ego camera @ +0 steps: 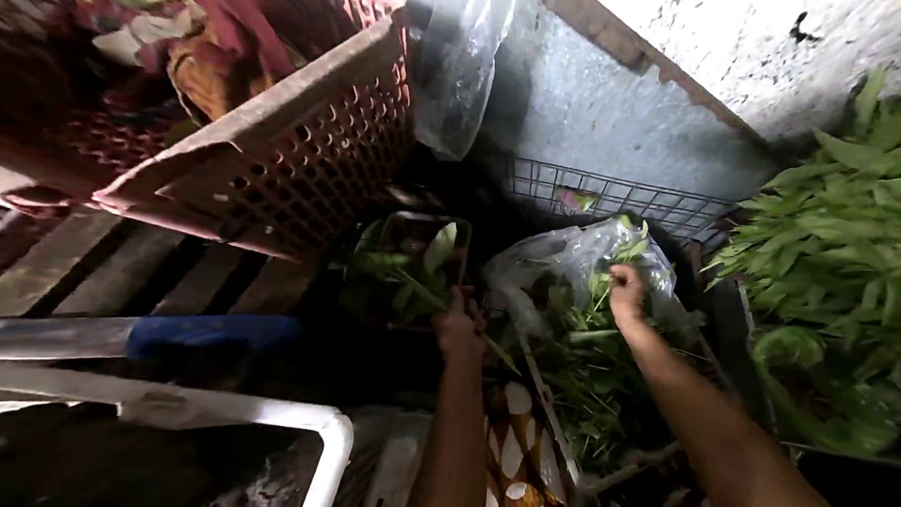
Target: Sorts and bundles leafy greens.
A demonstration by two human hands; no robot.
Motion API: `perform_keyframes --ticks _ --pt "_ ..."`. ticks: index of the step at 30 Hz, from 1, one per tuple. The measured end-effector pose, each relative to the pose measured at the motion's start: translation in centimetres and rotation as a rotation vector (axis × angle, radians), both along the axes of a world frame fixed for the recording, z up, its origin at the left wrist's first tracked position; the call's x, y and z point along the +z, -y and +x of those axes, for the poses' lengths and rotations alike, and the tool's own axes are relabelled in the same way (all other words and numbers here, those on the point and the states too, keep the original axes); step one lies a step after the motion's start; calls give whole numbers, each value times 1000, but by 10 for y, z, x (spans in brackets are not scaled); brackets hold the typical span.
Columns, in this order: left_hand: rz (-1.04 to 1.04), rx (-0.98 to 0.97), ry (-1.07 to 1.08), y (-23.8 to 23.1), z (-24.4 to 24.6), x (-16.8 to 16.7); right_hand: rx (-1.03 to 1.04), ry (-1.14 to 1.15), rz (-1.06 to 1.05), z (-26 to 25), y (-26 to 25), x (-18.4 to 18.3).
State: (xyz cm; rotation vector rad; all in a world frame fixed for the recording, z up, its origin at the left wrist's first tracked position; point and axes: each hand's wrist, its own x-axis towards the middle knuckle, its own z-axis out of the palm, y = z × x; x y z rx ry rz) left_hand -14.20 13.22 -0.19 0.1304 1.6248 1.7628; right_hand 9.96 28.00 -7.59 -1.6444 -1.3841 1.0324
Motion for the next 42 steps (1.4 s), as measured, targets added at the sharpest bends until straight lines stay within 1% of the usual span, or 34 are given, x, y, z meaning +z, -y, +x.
perform_keyframes --ticks 1,2,3,5,7,8,10,12,14,16,17,18,19,21,23,25,27,28,30,33,35,37,39,40,42 --pt "47 -18 -15 6 8 7 -53 -79 71 0 5 12" --pt "89 -44 -21 9 19 14 -60 -148 122 -1 13 27" --pt "116 -84 -22 10 32 18 -12 -189 174 -2 25 42" --pt "153 -209 -13 11 61 24 188 -168 284 -7 54 64" --pt "197 -319 -41 7 86 23 399 -84 358 -16 81 74" --pt "202 -337 -64 6 96 23 460 -46 368 -21 94 76" --pt "170 -297 -126 9 106 24 486 -10 389 -27 117 73" --pt "147 -221 -147 16 104 26 526 -2 366 -22 131 71" --pt "98 -104 -149 26 96 35 606 -58 344 -10 136 58" --pt "96 -4 -192 37 76 43 704 -103 291 3 132 40" --pt "136 22 -221 42 63 46 748 -58 247 11 125 33" --pt "192 34 -258 46 49 46 769 62 192 19 114 29" --pt "210 37 -291 50 36 47 749 225 136 27 100 25" --pt "93 43 -291 54 17 51 627 549 -18 39 69 17" --pt "-82 -10 -263 61 7 46 552 740 -218 44 47 3" --pt "-217 -121 -249 68 5 36 600 826 -373 42 41 -9" --pt "-272 -166 -220 74 8 23 667 813 -399 43 35 -8" --pt "-282 -162 -198 77 9 15 676 755 -382 45 28 -1" --pt "-299 -160 -150 85 10 3 656 583 -302 54 16 27" --pt "-274 -135 -71 94 13 -7 524 301 -135 76 4 81" --pt "-242 -133 -36 99 15 -9 479 142 -8 94 -4 115" --pt "-219 -138 -16 100 18 -10 454 64 86 105 -6 152" --pt "-206 -140 -1 100 21 -9 403 36 130 104 -5 183" --pt "-193 -139 6 101 22 -8 403 25 142 104 -6 192" --pt "-164 -144 16 101 23 -9 430 15 151 103 -14 196"
